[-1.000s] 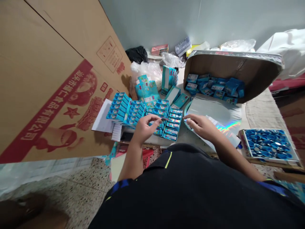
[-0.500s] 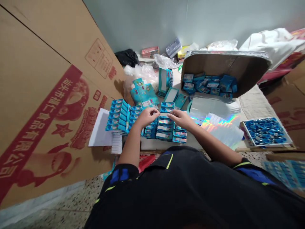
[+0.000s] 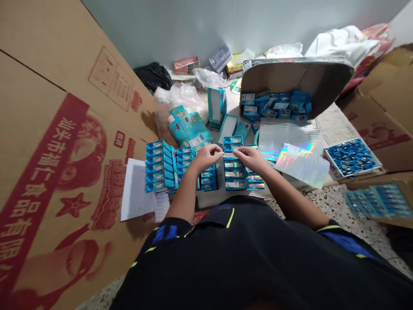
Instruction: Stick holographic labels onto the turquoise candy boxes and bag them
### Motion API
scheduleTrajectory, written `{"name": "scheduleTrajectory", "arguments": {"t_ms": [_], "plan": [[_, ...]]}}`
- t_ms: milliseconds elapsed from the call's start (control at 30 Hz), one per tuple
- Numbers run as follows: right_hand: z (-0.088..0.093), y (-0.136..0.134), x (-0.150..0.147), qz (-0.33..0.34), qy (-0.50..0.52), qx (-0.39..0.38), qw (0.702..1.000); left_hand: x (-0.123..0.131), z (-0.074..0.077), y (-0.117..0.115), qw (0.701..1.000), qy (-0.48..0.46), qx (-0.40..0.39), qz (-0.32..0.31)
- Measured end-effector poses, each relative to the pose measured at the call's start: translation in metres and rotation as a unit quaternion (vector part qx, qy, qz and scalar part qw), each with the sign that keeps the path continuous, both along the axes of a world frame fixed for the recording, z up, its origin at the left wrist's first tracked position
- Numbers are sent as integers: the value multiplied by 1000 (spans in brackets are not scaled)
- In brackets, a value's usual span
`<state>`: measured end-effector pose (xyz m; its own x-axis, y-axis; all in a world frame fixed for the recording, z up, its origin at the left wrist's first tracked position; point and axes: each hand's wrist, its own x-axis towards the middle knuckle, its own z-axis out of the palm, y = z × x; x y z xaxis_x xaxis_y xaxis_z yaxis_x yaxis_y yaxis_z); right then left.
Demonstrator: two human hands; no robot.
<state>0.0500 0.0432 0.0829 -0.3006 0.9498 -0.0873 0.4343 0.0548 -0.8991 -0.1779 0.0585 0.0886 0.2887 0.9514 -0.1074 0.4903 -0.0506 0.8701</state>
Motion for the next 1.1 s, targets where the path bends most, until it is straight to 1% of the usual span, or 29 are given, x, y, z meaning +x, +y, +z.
{"name": "scheduleTrajectory", "arguments": {"t_ms": [133,267,433,567,667,800,867,967,1033,1100], "plan": [[-1,4,-5,4,-30,3,1000,0,1,-3,1000,-16,-25,-10],[1,6,-11,-8,-112,-1,994,-1,-2,-3,999,-14,-41,0],[3,3,-20,-22,-237,34,971,-7,-12,1,999,-21,-50,5],[6,1,-24,-17,-299,45,953,-11,-20,2,997,-25,-67,15],[9,0,-25,-15,-334,41,942,-12,-27,2,997,-33,-65,17],[9,0,-27,-11,-351,44,935,-12,-35,2,996,-61,-70,17],[8,0,-26,-9,-350,46,935,-10,-38,2,990,-97,-103,25],[6,2,-24,-13,-348,42,936,-7,-46,2,972,-159,-169,33],[4,3,-23,-16,-333,43,942,-4,-53,2,964,-177,-196,35],[2,4,-21,-18,-304,42,952,-1,-62,0,961,-175,-207,46]]}}
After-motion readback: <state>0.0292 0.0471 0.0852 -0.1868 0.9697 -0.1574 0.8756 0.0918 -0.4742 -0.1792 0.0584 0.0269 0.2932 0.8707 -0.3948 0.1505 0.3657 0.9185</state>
